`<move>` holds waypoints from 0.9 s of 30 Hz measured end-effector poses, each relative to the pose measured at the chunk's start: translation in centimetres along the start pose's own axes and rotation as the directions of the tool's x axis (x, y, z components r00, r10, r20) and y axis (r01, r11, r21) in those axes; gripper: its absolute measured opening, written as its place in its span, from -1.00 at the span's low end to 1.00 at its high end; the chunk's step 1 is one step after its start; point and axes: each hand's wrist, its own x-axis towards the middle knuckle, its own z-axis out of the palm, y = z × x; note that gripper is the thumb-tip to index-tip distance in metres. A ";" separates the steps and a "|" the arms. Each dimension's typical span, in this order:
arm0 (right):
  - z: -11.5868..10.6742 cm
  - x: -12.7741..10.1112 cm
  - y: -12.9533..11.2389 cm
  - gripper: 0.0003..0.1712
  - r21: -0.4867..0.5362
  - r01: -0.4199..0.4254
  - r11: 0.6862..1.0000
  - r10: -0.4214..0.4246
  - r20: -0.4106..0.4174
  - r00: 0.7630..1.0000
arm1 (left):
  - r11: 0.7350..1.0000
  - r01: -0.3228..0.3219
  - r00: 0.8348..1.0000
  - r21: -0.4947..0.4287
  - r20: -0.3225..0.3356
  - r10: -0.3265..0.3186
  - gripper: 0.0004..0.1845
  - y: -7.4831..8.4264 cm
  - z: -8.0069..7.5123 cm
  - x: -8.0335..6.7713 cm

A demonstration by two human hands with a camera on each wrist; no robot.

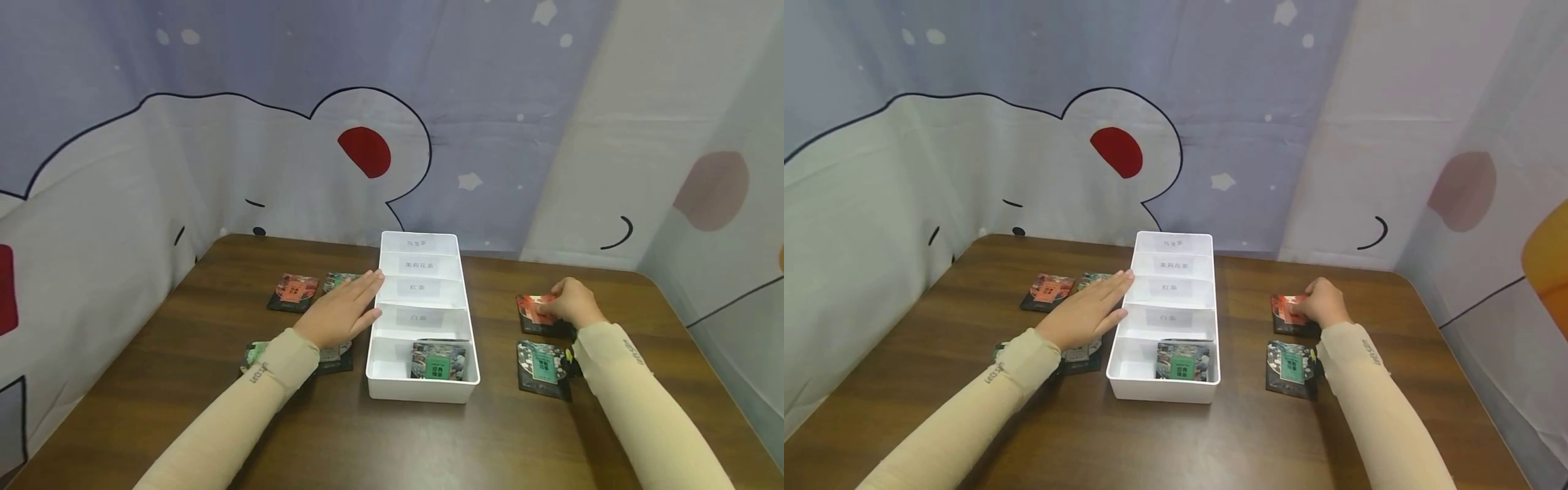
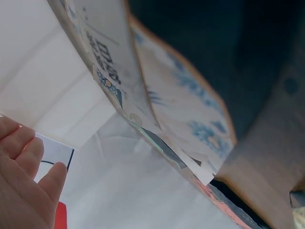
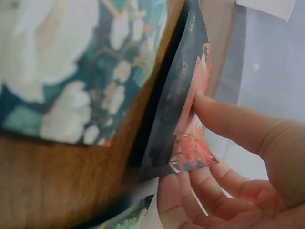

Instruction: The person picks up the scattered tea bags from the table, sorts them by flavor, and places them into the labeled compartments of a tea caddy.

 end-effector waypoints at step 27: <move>-0.4 -1.4 -0.3 -0.53 0.479 -0.099 0.872 0.118 -0.008 0.993 | 1.000 -0.006 1.000 -0.008 -0.003 0.006 -0.27 0.0 0.0 0.0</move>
